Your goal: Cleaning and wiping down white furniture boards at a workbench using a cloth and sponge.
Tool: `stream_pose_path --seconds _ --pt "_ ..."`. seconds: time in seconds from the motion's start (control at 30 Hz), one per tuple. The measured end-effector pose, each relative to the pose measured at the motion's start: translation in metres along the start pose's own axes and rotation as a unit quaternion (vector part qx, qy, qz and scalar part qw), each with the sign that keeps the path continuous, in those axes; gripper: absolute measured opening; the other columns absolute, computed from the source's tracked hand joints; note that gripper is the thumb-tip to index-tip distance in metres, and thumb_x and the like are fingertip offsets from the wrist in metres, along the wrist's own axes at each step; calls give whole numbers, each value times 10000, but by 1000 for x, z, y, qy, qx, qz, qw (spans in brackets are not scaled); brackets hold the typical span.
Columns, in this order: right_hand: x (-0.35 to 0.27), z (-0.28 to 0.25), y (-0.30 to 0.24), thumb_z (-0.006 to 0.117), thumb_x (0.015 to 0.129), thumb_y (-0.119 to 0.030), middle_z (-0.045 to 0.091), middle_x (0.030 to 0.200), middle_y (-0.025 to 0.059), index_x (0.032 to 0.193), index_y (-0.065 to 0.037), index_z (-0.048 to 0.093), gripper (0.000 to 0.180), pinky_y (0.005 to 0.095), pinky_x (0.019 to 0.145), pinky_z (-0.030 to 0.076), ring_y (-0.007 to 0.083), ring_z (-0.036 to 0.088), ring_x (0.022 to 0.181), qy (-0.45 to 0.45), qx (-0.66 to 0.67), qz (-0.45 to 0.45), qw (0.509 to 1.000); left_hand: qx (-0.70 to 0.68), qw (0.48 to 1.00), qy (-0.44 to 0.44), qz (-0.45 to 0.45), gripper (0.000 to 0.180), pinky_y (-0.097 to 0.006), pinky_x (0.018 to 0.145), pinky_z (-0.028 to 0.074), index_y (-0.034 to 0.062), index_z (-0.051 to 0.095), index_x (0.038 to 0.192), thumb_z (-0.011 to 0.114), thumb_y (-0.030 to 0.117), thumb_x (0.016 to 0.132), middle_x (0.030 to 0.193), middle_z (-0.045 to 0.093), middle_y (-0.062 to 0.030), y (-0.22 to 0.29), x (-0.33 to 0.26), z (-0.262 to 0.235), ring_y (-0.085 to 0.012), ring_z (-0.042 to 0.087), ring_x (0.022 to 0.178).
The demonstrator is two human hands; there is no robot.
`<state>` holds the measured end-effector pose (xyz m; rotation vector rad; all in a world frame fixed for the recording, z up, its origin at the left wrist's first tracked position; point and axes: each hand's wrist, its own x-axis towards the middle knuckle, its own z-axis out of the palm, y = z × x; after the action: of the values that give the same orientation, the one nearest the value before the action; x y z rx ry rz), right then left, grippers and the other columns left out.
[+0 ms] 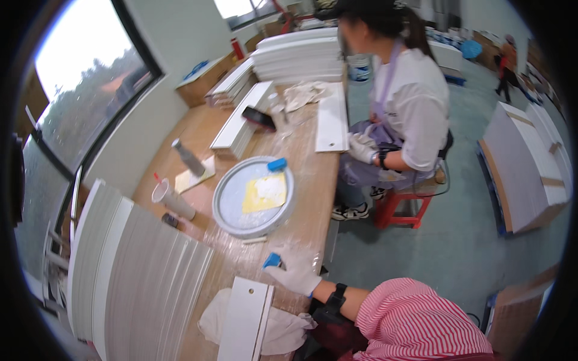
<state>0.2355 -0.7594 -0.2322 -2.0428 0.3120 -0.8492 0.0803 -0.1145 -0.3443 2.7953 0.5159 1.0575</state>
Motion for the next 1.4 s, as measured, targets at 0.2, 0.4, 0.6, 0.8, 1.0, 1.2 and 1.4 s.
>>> stream_pose_path --seconds 0.2,0.4,0.6,0.8,1.0,1.2,1.4 --pt "-14 23 7 662 933 -357 663 1232 249 1411 -66 554 570 484 959 509 412 652 1116 20 30 27 999 61 951 -175 -246 691 -499 968 517 24 720 1238 416 610 1035 1233 697 -251 142 38 -63 -439 651 1128" --pt "-22 12 -8 663 949 -374 662 1225 274 1497 -67 488 652 453 950 520 432 654 1095 -110 100 166 975 14 960 -183 -214 693 -500 968 518 29 723 1236 410 613 1034 1231 700 -246 178 59 -43 -436 653 1126" --pt "-20 1 -20 635 959 -400 681 1158 274 1484 -87 498 627 462 911 538 435 670 1044 -138 69 175 972 8 958 -192 -214 695 -500 967 519 33 725 1234 404 616 1033 1229 702 -242 195 62 -36 -433 656 1123" --pt "-23 27 8 590 962 -432 693 1161 260 1423 -131 512 556 500 878 541 443 679 1027 -68 40 100 992 31 952 -191 -237 697 -500 967 520 38 727 1232 398 619 1033 1226 704 -237 190 58 -41 -430 658 1120" --pt "-19 18 -7 634 946 -396 701 1157 222 1365 -118 566 507 478 895 545 420 686 1017 -52 69 90 992 64 942 -189 -270 699 -500 966 521 42 730 1230 392 622 1032 1224 707 -233 182 52 -56 -427 661 1117" --pt "-14 2 -19 682 948 -359 699 1151 229 1400 -35 560 570 420 905 544 354 703 1020 -130 85 134 979 88 931 -182 -302 702 -500 966 522 47 732 1228 386 624 1031 1222 709 -229 173 43 -73 -424 663 1114" --pt "-17 2 -19 664 942 -408 710 1128 213 1369 -59 578 558 443 919 535 384 690 1050 -90 63 119 987 105 919 -181 -333 704 -501 966 523 51 734 1226 380 627 1031 1219 711 -224 170 33 -87 -421 666 1112"
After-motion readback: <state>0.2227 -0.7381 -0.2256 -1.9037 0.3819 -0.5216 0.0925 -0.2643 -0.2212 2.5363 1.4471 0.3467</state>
